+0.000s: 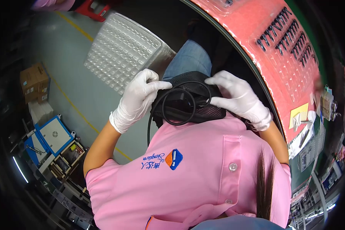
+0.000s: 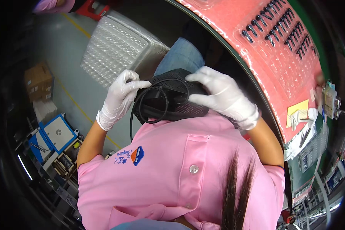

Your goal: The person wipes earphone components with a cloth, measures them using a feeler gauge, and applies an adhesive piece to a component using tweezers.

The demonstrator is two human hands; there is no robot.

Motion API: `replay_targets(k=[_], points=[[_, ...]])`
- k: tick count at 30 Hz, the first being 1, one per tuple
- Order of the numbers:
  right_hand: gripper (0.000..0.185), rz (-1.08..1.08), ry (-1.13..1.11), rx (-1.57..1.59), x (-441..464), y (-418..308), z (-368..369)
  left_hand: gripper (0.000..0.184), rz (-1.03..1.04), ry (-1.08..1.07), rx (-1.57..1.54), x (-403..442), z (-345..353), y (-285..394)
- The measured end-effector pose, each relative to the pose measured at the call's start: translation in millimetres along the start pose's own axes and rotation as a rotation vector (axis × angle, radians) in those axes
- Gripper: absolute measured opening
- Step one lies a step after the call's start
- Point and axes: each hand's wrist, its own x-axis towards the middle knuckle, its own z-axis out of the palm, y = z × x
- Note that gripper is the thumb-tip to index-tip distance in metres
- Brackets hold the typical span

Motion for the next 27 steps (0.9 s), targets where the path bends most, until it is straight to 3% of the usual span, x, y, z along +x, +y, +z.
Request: replay_targets(k=[3,8,16,21,24,27], points=[[0.029,-0.362,0.27,-0.157,17,6,28,0.033,-0.017,-0.048,-0.066,-5,1,0],[0.027,-0.359,0.272,-0.325,34,9,25,0.039,-0.016,-0.141,-0.086,-4,-11,16],[0.022,-0.391,0.244,-0.09,75,0,18,0.049,-0.049,-0.482,-0.186,8,-23,13],[0.019,-0.465,0.272,-0.111,82,-9,21,0.058,-0.011,-0.514,-0.103,13,-24,15],[0.018,-0.474,0.263,-0.13,80,-11,20,0.058,-0.174,-0.467,-0.174,10,-23,23],[0.017,-0.519,0.259,-0.097,85,-10,21,0.057,-0.19,-0.542,-0.158,16,-22,22]])
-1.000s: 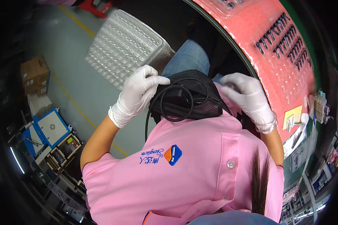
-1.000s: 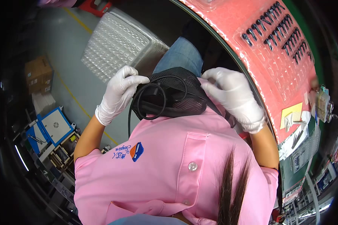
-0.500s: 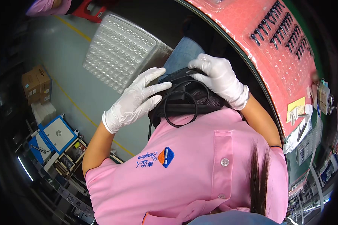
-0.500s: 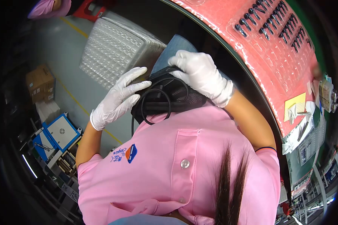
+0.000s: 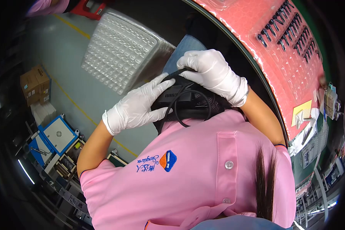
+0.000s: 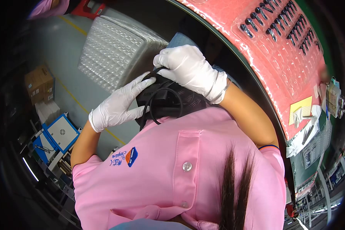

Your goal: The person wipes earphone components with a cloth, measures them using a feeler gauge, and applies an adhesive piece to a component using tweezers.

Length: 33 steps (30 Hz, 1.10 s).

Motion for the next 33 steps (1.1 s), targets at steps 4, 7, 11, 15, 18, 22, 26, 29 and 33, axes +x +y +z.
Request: replay_targets(k=[4,7,11,15,18,22,26,29,33], points=[[0.016,0.007,-0.01,-0.043,-3,-13,-14,0.055,0.084,-0.051,0.026,1,-14,3],[0.016,0.007,0.011,-0.054,-11,-14,-17,0.049,0.178,0.025,0.0,5,-16,-2],[0.018,0.039,-0.096,-0.05,-11,-11,-25,0.036,0.197,0.234,-0.13,19,0,-1],[0.021,-0.093,-0.241,-0.021,-2,-1,-30,0.022,0.01,0.391,-0.262,27,13,-4],[0.022,-0.276,-0.304,-0.076,12,10,-30,0.016,0.002,0.52,-0.267,33,17,-14],[0.024,-0.393,-0.522,-0.334,24,6,-23,0.014,0.102,0.614,-0.016,38,22,-25],[0.024,-0.2,-0.945,-0.672,40,-4,-10,0.012,0.192,0.661,0.114,43,22,-31],[0.021,-0.238,-1.102,-0.749,46,0,7,0.01,0.257,0.677,0.141,41,21,-27],[0.015,-0.197,-1.168,-0.727,47,6,14,0.016,0.242,0.577,0.131,41,21,-36]])
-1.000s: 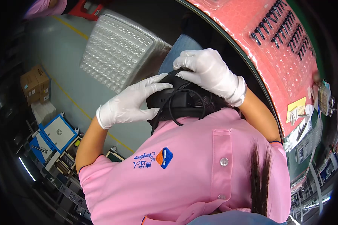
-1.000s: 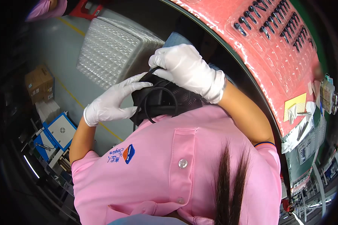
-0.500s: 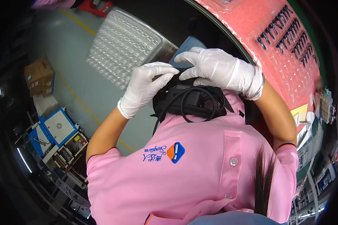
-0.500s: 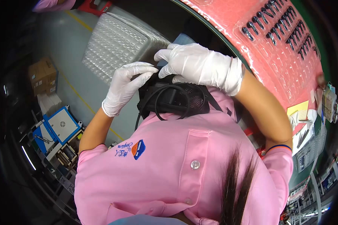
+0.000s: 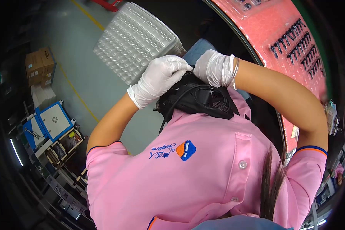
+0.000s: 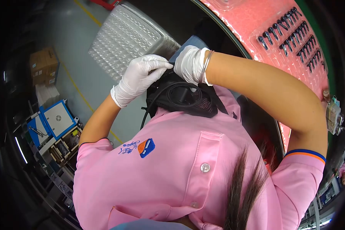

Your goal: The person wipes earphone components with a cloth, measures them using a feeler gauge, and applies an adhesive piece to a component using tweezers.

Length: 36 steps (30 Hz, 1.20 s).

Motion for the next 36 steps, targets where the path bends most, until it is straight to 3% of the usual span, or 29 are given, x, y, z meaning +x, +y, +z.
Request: replay_targets(k=[1,4,9,12,17,21,23,25,28,33,36], points=[[0.013,0.037,0.02,0.082,-3,0,0,0.016,0.003,0.001,-0.004,0,-1,-1],[0.011,0.106,0.054,0.238,-13,0,6,0.025,-0.418,-0.119,-0.763,-2,-7,-6],[0.01,0.056,0.419,0.264,-32,-9,18,0.032,-0.38,-0.141,-0.549,-22,23,-66],[0.011,-0.004,0.577,0.21,-43,-17,19,0.027,-0.778,-0.305,-1.271,-27,32,-63],[0.024,-0.089,0.75,0.127,-42,-13,29,0.03,-0.69,-0.368,-1.128,-27,30,-61],[0.042,-0.108,0.871,0.133,-38,-15,48,0.028,-0.829,-0.31,-1.233,-30,45,-83],[0.053,-0.126,0.903,0.14,-34,-14,56,0.029,-0.84,-0.389,-1.283,-30,47,-95],[0.053,-0.139,0.924,0.14,-30,-12,60,0.03,-0.847,-0.432,-1.303,-33,47,-96],[0.054,-0.148,0.971,0.143,-24,-13,64,0.036,-0.868,-0.302,-1.387,-38,45,-80],[0.052,-0.124,1.021,0.1,-13,-17,68,0.04,-0.68,-0.378,-1.264,-42,37,-85],[0.05,-0.079,1.011,0.12,-18,-16,67,0.034,-0.144,-0.521,-0.7,-28,44,-80]])
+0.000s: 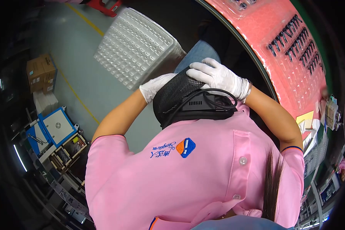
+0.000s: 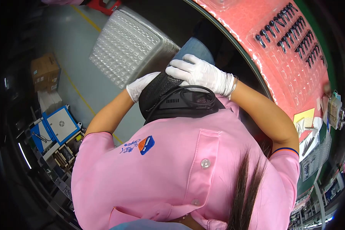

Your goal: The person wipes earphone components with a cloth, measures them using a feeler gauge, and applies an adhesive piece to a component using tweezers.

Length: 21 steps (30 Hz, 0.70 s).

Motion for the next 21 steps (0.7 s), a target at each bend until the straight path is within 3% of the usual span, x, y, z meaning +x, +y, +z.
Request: replay_targets(k=[5,8,13,16,21], points=[[0.048,0.035,-0.165,-0.019,9,0,-19,0.036,0.16,0.06,0.414,0,7,-32],[0.047,0.15,-0.297,0.036,9,-2,-27,0.035,-0.25,0.057,-0.471,3,15,9],[0.049,0.04,-0.131,0.061,0,4,-22,0.037,-0.163,0.053,-0.3,7,24,-15],[0.049,-0.041,-0.017,0.081,-6,2,-16,0.041,-0.344,0.095,-1.411,3,31,-20],[0.047,-0.131,-0.005,0.045,-9,5,-12,0.041,-0.28,0.105,-0.964,14,22,-50]])
